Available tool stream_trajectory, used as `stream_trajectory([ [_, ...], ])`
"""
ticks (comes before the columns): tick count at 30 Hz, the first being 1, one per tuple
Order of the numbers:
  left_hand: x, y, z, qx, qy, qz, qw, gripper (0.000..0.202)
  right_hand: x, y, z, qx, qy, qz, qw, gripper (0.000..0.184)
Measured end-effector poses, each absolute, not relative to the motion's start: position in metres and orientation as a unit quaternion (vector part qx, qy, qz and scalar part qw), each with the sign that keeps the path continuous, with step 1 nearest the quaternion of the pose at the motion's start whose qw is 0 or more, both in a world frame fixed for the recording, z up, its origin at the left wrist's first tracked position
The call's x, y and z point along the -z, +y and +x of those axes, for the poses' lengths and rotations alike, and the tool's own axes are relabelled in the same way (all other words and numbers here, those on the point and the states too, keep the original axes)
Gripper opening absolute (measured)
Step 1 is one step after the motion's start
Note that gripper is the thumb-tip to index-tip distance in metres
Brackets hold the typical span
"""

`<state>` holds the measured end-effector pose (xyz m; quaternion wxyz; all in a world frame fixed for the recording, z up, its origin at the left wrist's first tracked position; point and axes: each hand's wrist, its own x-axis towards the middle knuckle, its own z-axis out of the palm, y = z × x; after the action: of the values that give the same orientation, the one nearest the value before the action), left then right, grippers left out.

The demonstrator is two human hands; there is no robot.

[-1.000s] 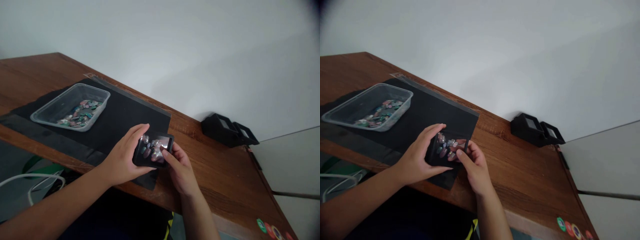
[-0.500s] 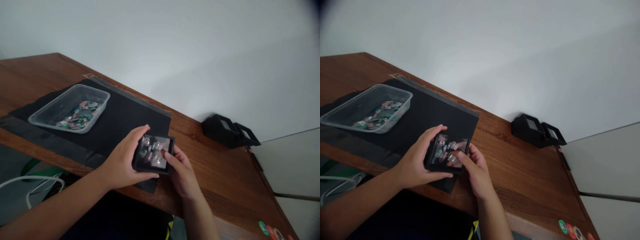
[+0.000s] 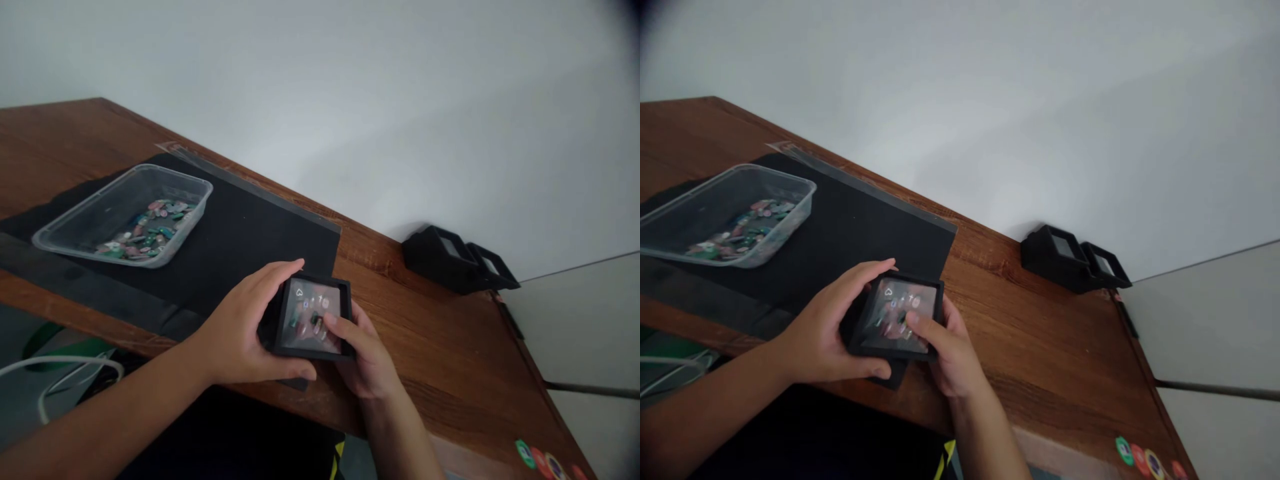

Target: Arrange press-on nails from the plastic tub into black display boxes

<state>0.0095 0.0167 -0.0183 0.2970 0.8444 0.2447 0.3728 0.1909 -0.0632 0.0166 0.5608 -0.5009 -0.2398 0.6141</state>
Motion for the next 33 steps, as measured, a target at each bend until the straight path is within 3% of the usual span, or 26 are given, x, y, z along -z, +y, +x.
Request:
stream_trajectory([
  [7, 0.0190, 0.0114, 0.0108, -0.355, 0.223, 0.877, 0.233, 0.115, -0.0122, -0.0597, 0.1937, -0.624, -0.220, -0.522, 0.538, 0.045],
  [12, 0.0190, 0.0111, 0.0110, -0.348, 0.217, 0.884, 0.226, 0.116, -0.0100, -0.0601, 0.1969, -0.629, -0.211, -0.536, 0.522, 0.052],
  [19, 0.0180, 0.0103, 0.0107, -0.349, 0.210, 0.889, 0.210, 0.111, -0.0118, -0.0566, 0.1943, -0.631, -0.247, -0.535, 0.505, 0.037],
  [24, 0.0175, 0.0096, 0.0107, -0.346, 0.207, 0.893, 0.200, 0.111, -0.0142, -0.0560, 0.1949, -0.653, -0.243, -0.526, 0.488, 0.041],
  [33, 0.0173, 0.0103, 0.0112, -0.340, 0.209, 0.895, 0.200, 0.109, -0.0120, -0.0586, 0.1931, -0.652, -0.219, -0.511, 0.515, 0.042],
])
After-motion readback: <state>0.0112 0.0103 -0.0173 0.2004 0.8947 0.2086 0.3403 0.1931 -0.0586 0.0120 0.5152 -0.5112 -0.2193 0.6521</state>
